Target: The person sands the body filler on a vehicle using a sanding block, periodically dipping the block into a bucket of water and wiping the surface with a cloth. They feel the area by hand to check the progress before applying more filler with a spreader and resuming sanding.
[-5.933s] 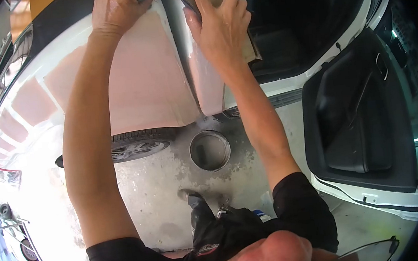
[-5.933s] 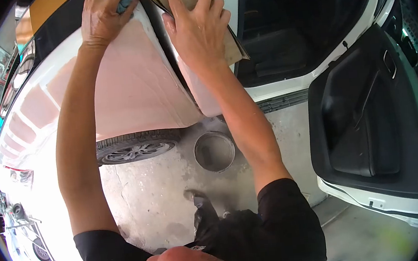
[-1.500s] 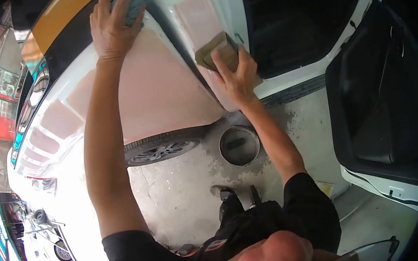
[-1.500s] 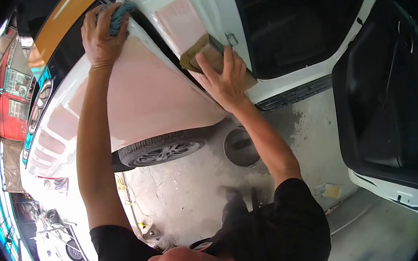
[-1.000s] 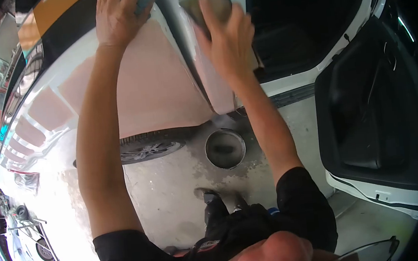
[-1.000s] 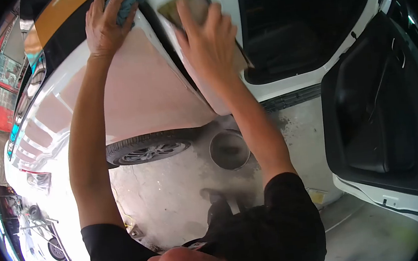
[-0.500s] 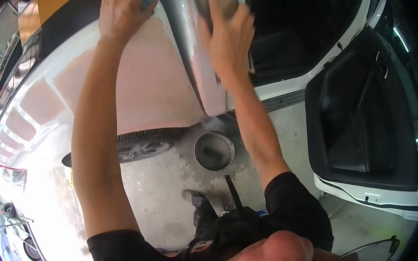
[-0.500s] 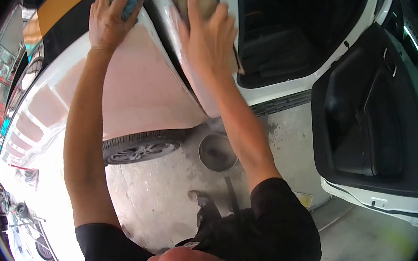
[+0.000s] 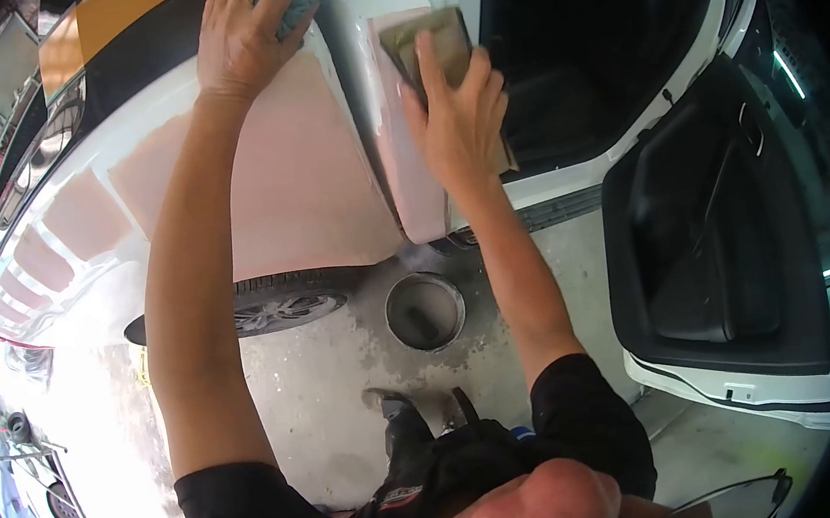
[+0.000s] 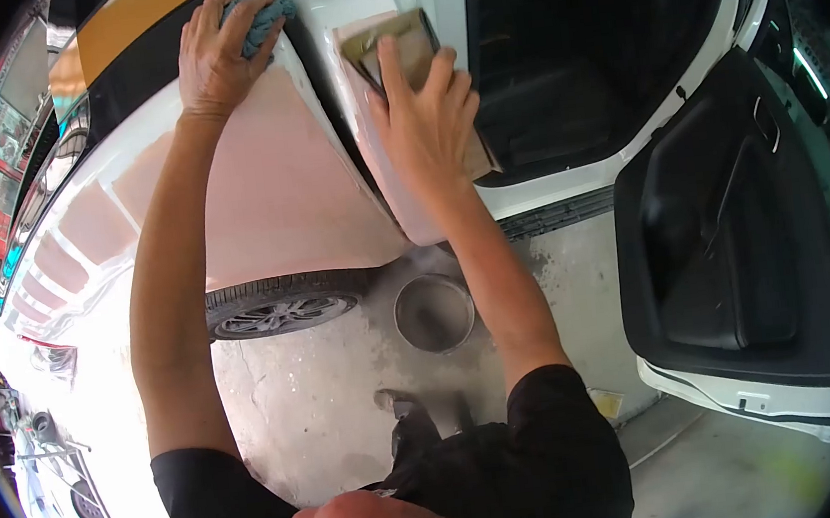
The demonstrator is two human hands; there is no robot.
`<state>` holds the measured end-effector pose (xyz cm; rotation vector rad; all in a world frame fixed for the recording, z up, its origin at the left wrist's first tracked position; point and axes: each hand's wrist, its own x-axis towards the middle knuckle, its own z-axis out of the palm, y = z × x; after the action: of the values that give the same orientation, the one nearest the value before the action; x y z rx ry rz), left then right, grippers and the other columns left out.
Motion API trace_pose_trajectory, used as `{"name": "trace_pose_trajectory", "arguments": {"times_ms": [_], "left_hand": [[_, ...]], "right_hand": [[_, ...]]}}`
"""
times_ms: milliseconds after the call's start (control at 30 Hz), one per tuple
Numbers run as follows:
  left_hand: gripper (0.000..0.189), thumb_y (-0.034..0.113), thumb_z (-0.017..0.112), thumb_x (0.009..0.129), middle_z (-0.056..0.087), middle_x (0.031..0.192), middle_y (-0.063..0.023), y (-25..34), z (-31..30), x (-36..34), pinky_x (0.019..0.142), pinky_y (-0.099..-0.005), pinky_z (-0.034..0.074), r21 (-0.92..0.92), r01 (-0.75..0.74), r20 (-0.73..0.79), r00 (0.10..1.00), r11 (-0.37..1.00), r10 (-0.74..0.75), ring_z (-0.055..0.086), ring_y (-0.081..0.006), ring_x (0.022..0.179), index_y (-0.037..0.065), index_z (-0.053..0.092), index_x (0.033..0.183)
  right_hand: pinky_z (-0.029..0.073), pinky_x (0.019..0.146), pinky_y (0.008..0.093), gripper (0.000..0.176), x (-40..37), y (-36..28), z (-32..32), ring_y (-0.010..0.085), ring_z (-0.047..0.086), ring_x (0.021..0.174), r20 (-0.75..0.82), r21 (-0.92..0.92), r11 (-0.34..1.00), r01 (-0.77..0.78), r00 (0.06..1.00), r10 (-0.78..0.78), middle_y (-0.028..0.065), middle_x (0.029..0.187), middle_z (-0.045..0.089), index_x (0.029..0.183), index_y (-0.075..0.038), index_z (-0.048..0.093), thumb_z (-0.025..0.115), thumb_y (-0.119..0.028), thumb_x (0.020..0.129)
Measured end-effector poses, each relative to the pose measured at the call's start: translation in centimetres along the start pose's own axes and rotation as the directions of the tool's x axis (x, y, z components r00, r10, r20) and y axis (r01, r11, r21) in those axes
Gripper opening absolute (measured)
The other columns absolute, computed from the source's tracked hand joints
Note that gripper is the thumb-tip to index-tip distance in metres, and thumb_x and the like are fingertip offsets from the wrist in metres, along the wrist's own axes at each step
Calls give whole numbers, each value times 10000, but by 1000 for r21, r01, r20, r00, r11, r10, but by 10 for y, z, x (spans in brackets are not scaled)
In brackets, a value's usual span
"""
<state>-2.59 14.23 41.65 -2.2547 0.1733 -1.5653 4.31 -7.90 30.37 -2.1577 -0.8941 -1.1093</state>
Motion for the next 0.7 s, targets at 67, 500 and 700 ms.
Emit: {"name": "trace_pose_trajectory", "arguments": {"times_ms": [67,500,700], "left_hand": [[524,90,833,690,599,1176,-123,2,-3,-5,950,-450,489,-49,89,133,988,995,-82,588,-326,1106,155,644,1174],[416,199,835,767,632,1133,-63,3,-2,-6,889,-408,501,-7,34,47,998,999,-34,630,-275,1044,206,679,1153],[353,253,835,801,659,1108,-38,1,1,-3,825,-393,510,13,-16,-40,999,1000,17,658,-256,997,214,709,1129]], "right_hand": [[440,881,531,650,39,-1,0,458,497,1011,2,49,996,-73,997,73,319,1259,425,1504,-243,492,724,-331,904],[430,802,538,586,43,1,5,439,499,987,-125,103,993,-56,990,69,314,1230,439,1438,-212,529,731,-316,898],[438,870,543,595,-30,10,13,474,504,1011,-149,81,994,71,987,-58,331,1199,469,1468,-223,535,717,-309,908]]}}
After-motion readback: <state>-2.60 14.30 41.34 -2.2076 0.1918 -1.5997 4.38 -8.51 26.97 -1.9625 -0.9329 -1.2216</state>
